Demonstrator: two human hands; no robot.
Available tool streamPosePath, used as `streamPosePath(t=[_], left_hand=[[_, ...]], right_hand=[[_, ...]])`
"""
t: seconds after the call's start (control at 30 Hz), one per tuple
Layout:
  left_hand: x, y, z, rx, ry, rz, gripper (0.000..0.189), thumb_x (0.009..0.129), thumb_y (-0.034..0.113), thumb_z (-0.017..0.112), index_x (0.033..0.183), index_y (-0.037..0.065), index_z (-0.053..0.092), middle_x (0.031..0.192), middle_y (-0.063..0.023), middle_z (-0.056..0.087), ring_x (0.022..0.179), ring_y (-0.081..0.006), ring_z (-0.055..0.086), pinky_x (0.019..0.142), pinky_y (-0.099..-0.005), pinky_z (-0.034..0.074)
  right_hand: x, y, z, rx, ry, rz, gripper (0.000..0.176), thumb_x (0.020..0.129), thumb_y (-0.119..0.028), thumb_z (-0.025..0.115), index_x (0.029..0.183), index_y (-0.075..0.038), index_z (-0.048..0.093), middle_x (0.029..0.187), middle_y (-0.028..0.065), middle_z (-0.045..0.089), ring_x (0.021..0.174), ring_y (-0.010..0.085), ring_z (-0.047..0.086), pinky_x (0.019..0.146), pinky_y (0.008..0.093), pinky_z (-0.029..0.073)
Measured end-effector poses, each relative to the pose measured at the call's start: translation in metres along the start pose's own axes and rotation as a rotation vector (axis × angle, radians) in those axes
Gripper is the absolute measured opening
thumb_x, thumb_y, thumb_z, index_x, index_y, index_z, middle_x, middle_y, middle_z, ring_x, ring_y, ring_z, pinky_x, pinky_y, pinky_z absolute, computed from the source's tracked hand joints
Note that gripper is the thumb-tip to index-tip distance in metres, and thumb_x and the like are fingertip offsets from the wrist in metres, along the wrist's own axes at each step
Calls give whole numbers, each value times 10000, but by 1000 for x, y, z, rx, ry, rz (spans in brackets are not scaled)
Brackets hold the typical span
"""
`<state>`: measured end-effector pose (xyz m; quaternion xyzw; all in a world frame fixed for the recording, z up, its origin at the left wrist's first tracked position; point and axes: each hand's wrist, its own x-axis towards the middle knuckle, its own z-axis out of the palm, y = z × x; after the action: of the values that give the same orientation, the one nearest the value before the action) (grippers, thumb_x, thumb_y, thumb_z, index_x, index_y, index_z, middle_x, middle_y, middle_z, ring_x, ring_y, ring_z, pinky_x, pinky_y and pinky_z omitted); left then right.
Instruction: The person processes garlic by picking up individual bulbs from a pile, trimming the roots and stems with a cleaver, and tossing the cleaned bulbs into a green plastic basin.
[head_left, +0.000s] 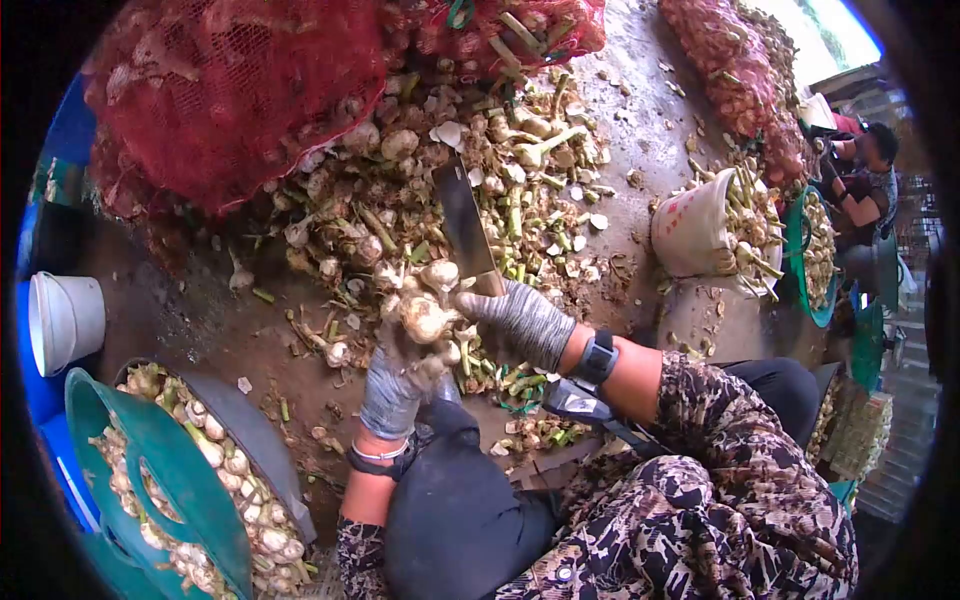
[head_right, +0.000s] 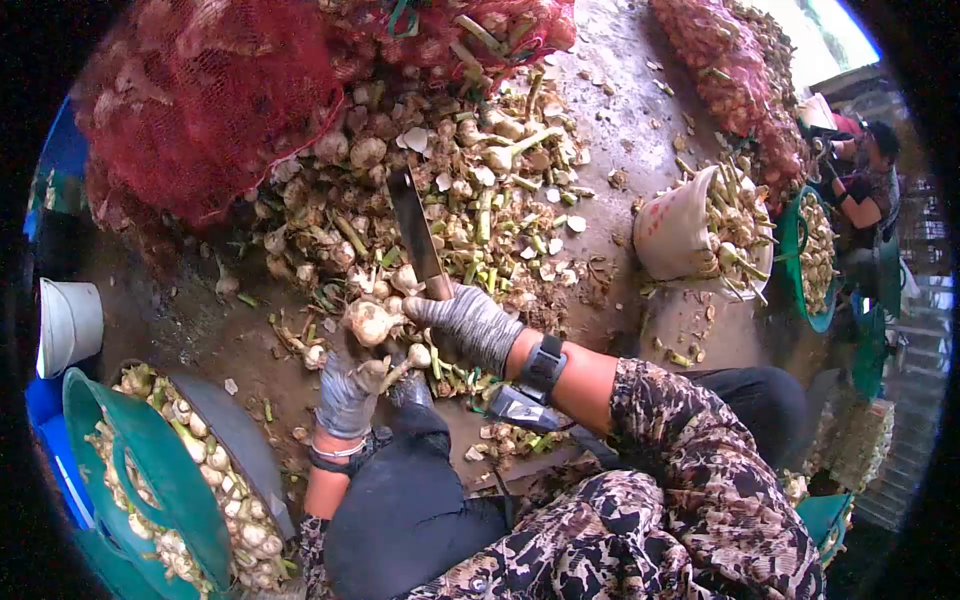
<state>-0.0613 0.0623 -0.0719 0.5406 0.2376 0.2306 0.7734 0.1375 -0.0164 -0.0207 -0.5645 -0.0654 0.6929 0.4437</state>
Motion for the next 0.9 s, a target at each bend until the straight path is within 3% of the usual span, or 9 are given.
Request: streamPosePath(t=[0.1,0.13,0.17,0.23,0.3,0.4,0.63,0.83,0.9], left_hand=[[3,-3,0,103,64,-72,687,906,200,675,1472,78,305,1292,-88,535,1092,-189,572,897,-309,517],[4,1,0,64,81,-120,683,907,190,671,1471,79,303,1293,-90,536,1096,-192,570,902,-313,514],[6,8,1,24,99,-168,679,907,180,667,1471,80,301,1294,-92,537,1099,-194,568,908,-317,512],[8,19,5,-175,-26,-86,668,904,140,650,1467,78,296,1301,-103,535,1125,-198,541,938,-317,492],[-2,-21,-16,94,77,-119,664,905,141,649,1465,82,295,1290,-108,548,1111,-215,549,952,-337,483],[-25,-72,-47,702,-42,197,505,960,257,587,1400,78,414,1373,-86,489,1211,-195,478,1066,-347,373],[-42,-72,-63,760,-115,90,479,988,353,520,1390,100,457,1397,-76,485,1247,-207,463,1082,-368,355],[-37,-75,-66,741,-160,24,492,985,396,506,1391,120,468,1389,-78,504,1244,-229,483,1066,-389,377],[-34,-69,-62,746,-162,7,497,985,411,501,1392,127,471,1386,-79,510,1243,-237,490,1060,-396,384]], right_hand=[[-6,9,21,-45,-27,-198,335,882,-472,678,979,-156,621,589,-57,507,432,87,448,410,248,353],[0,15,14,-161,21,24,347,881,-475,679,979,-150,609,646,-47,531,519,64,496,451,231,376],[10,23,7,-258,-9,-24,393,880,-477,677,995,-109,600,728,1,603,636,98,566,548,264,456],[22,34,0,-495,70,-406,406,867,-434,695,1013,-70,591,812,81,652,741,201,623,684,328,495],[5,19,-2,-825,150,-518,308,820,-285,725,1007,-78,592,847,138,666,793,320,657,723,385,518],[-20,-7,-1,-1467,-25,-589,230,726,-137,675,936,-111,584,797,130,645,758,363,659,644,452,513],[-27,-16,10,-1505,-86,-632,168,765,-156,643,924,-116,605,774,129,630,752,361,660,626,445,515],[-37,-18,18,-1427,-43,-629,252,686,-162,695,918,-118,606,769,135,630,743,376,654,618,441,505],[-35,-19,14,-1503,-113,-530,273,751,-209,708,981,-117,595,795,123,624,759,355,644,649,426,508]])
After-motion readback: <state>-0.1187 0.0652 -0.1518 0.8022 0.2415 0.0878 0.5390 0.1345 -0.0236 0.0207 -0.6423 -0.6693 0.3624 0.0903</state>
